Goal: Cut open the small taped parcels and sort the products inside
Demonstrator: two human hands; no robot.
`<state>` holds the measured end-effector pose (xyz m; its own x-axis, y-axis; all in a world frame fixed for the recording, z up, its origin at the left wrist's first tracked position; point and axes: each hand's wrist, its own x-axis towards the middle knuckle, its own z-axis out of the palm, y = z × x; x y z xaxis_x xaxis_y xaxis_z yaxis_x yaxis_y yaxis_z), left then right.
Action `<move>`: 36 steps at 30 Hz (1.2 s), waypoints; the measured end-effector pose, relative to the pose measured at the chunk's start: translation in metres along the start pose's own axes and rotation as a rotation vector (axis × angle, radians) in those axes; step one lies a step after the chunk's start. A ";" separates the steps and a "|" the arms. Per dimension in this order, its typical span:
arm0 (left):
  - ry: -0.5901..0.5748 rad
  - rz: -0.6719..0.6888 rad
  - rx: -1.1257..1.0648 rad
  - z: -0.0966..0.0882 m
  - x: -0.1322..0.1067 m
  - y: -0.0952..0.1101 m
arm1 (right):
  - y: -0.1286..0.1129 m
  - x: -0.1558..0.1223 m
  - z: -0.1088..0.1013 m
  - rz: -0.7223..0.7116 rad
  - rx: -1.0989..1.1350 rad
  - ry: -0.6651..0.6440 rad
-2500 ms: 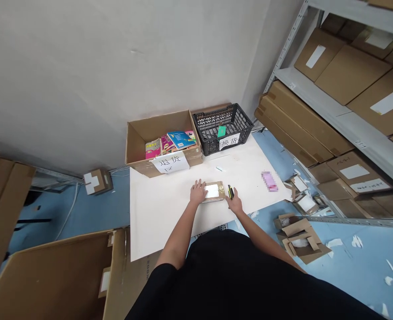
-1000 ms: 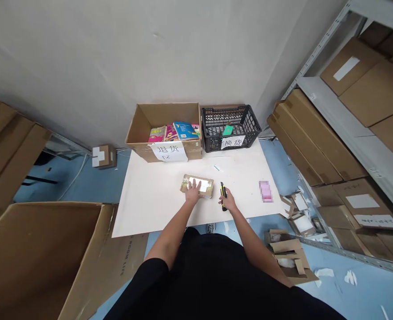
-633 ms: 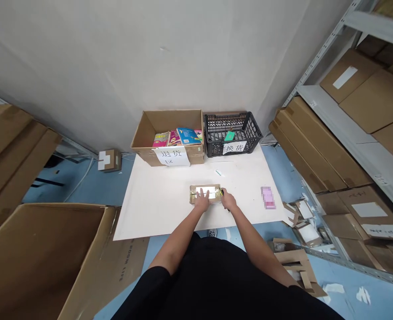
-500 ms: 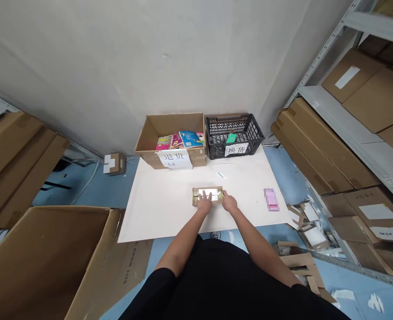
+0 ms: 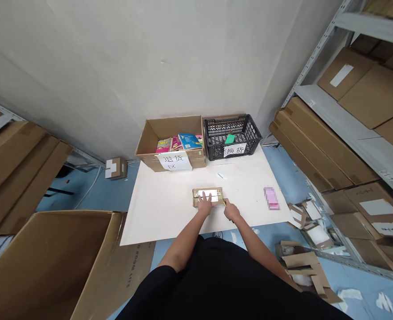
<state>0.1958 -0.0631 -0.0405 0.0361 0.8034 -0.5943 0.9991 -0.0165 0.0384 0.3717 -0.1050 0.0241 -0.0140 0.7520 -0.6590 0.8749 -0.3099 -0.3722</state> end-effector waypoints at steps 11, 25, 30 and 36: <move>-0.053 -0.018 0.020 -0.009 -0.001 0.001 | -0.018 0.016 -0.034 -0.048 0.017 0.088; -0.035 -0.055 0.067 -0.011 0.000 0.002 | 0.009 0.003 -0.020 -0.045 -0.012 -0.011; -0.004 0.030 0.048 -0.012 0.004 -0.009 | 0.027 -0.004 0.002 -0.076 0.037 0.126; -0.017 0.029 0.053 -0.012 0.005 -0.013 | 0.023 0.009 -0.001 -0.121 -0.035 0.237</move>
<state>0.1824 -0.0518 -0.0347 0.0650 0.7921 -0.6070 0.9974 -0.0714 0.0136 0.3919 -0.1049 0.0103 -0.0094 0.8988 -0.4383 0.8901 -0.1922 -0.4132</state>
